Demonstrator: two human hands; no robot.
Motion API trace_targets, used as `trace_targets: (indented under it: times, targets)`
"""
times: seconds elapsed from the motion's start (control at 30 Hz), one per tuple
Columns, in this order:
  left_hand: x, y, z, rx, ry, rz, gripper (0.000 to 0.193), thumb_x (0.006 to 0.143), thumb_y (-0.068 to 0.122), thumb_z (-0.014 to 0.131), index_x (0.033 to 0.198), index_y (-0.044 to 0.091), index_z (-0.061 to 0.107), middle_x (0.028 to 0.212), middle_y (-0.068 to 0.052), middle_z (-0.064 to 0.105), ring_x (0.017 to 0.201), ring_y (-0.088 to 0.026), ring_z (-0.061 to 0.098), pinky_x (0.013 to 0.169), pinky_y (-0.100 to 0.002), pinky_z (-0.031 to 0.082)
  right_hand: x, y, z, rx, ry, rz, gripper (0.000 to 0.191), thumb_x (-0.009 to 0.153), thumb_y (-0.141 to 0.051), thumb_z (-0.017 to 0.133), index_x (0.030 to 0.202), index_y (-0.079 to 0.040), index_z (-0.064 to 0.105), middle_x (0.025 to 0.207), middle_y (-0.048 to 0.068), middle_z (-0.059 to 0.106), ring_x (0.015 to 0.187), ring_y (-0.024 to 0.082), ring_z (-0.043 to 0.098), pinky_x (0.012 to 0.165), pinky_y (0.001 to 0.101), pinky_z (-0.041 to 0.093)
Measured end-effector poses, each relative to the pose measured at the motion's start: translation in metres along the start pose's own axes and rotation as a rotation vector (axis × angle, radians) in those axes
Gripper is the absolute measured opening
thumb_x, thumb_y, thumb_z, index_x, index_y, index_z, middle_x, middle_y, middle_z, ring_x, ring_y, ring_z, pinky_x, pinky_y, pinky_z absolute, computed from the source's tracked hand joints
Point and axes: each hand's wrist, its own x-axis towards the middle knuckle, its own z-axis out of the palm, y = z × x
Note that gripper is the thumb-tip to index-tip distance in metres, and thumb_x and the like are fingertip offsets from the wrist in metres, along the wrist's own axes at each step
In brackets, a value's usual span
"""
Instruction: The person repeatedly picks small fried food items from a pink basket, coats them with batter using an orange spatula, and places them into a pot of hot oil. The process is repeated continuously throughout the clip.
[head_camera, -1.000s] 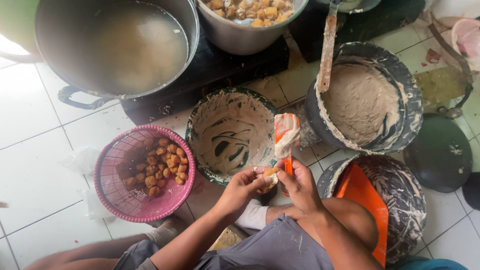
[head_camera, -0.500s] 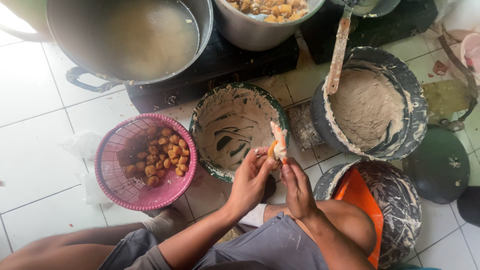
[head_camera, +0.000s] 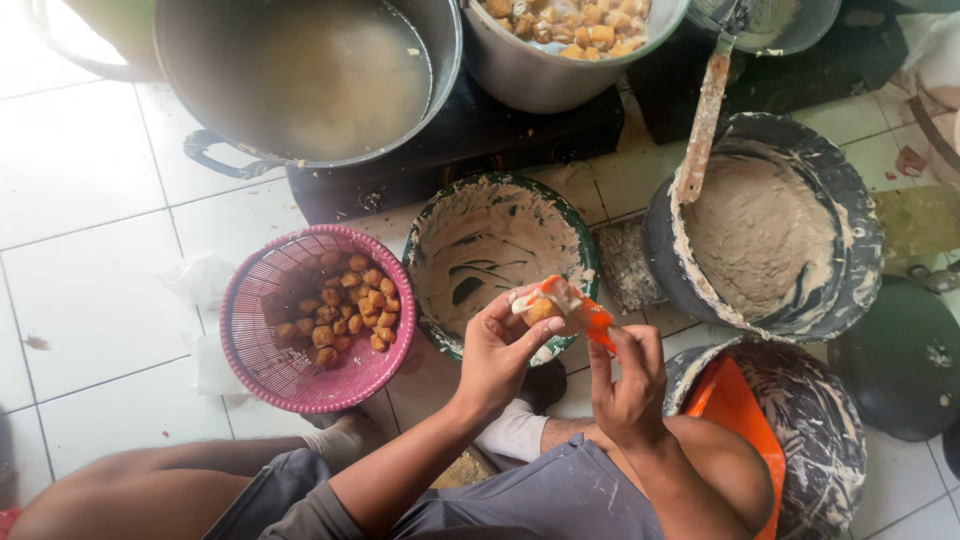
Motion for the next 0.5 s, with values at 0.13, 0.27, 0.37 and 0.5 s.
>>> trace_targets:
  times: [0.13,0.27,0.37,0.5]
  targets:
    - [0.016,0.029,-0.011,0.551,0.053,0.413,0.039,0.086,-0.004,0.08,0.123,0.003,0.072,0.121,-0.01,0.073,0.112,-0.019,0.07,0.097,-0.031,0.06,0.009,0.013,-0.005,-0.048,-0.043,0.074,0.027,0.103,-0.022,0.06,0.114,0.002,0.064,0.097,0.014,0.056,0.08,0.028,0.059,0.071,0.0396,0.048]
    - [0.042,0.072,-0.039,1.322,-0.077,0.76,0.046,0.086,0.006,0.08,0.129,0.012,0.065,0.118,-0.009,0.072,0.105,-0.021,0.07,0.091,-0.031,0.059,0.013,0.012,-0.008,0.111,-0.151,0.295,0.026,0.104,-0.021,0.056,0.113,0.001,0.064,0.098,0.012,0.06,0.08,0.027,0.062,0.064,0.0391,0.05]
    - [0.047,0.084,-0.045,1.583,-0.131,0.51,0.058,0.091,0.009,0.071,0.146,0.003,0.053,0.107,-0.012,0.071,0.099,-0.027,0.067,0.083,-0.039,0.057,0.008,-0.004,0.0,0.134,-0.216,0.195,0.026,0.105,-0.022,0.054,0.112,0.0,0.065,0.095,0.013,0.059,0.079,0.028,0.063,0.067,0.0396,0.051]
    - [0.037,0.086,-0.03,1.663,-0.225,0.548,0.063,0.091,0.011,0.066,0.151,0.006,0.047,0.103,-0.01,0.072,0.101,-0.025,0.067,0.086,-0.04,0.056,0.01,-0.013,0.007,0.145,-0.227,0.088,0.034,0.105,-0.028,0.054,0.115,0.003,0.063,0.097,0.016,0.057,0.08,0.029,0.063,0.068,0.0379,0.051]
